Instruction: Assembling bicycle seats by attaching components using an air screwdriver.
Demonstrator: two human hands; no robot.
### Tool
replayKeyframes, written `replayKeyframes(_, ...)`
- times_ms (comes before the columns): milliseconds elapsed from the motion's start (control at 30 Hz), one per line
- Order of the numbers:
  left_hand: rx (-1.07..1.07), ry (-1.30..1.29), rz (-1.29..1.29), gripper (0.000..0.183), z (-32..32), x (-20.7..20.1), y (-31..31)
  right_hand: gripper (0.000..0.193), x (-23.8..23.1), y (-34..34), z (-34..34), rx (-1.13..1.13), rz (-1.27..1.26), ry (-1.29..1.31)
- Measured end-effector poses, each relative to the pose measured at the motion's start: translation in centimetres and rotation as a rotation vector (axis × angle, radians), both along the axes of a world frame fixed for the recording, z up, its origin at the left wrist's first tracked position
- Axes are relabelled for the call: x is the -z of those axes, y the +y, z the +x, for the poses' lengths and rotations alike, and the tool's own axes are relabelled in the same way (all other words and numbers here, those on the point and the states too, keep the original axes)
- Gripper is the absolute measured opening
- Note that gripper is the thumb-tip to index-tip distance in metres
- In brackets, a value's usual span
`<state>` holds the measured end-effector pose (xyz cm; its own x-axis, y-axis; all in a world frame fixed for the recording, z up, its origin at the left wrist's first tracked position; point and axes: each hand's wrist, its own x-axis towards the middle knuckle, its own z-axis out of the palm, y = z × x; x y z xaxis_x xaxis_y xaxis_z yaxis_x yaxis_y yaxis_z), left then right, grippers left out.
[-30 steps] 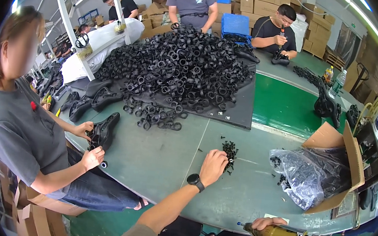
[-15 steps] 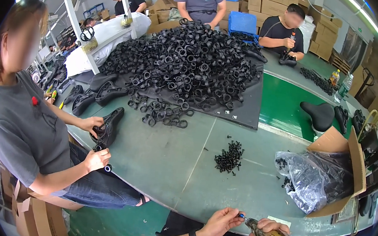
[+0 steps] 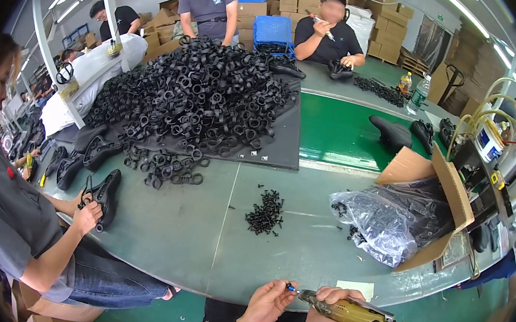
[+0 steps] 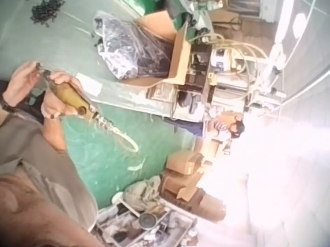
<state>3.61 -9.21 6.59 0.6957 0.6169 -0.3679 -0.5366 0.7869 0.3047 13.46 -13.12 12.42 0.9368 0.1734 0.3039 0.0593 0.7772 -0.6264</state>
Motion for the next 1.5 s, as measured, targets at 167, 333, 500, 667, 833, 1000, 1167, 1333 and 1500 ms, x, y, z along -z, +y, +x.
replayKeyframes(167,0.030,-0.006,0.049,0.017,-0.4,0.8,0.2,0.084,0.0,0.0,0.1,0.028,0.007,0.061)
replayKeyframes(333,0.083,0.088,0.161,0.018,-0.8,0.5,0.5,0.080,-0.1,0.0,0.1,0.060,-0.059,0.127)
replayKeyframes(500,0.210,0.000,0.085,0.023,-1.2,2.2,0.6,0.078,-0.4,0.1,-0.2,0.053,-0.053,0.174)
replayKeyframes(667,0.295,-0.070,0.202,0.024,-1.9,4.5,1.0,0.075,-0.2,-0.4,-0.1,0.000,-0.051,0.207)
replayKeyframes(833,0.390,0.029,0.359,0.023,-2.6,2.6,1.3,0.072,-1.0,-0.8,0.1,0.017,-0.102,0.346)
replayKeyframes(1000,0.234,0.397,1.100,0.026,-3.6,-4.6,3.5,0.071,0.2,-1.5,1.7,-0.100,-0.094,0.412)
replayKeyframes(1167,0.203,-0.059,1.818,0.022,-3.8,-19.9,4.1,0.071,2.6,-3.0,6.0,-0.282,-0.183,0.562)
replayKeyframes(1333,-0.077,-0.195,2.047,0.022,-2.5,-25.4,2.5,0.071,7.7,-3.7,8.2,-0.372,-0.286,0.559)
replayKeyframes(1500,-0.351,-0.118,2.048,0.016,-3.5,-23.3,4.8,0.072,10.1,-5.2,9.1,-0.447,-0.288,0.602)
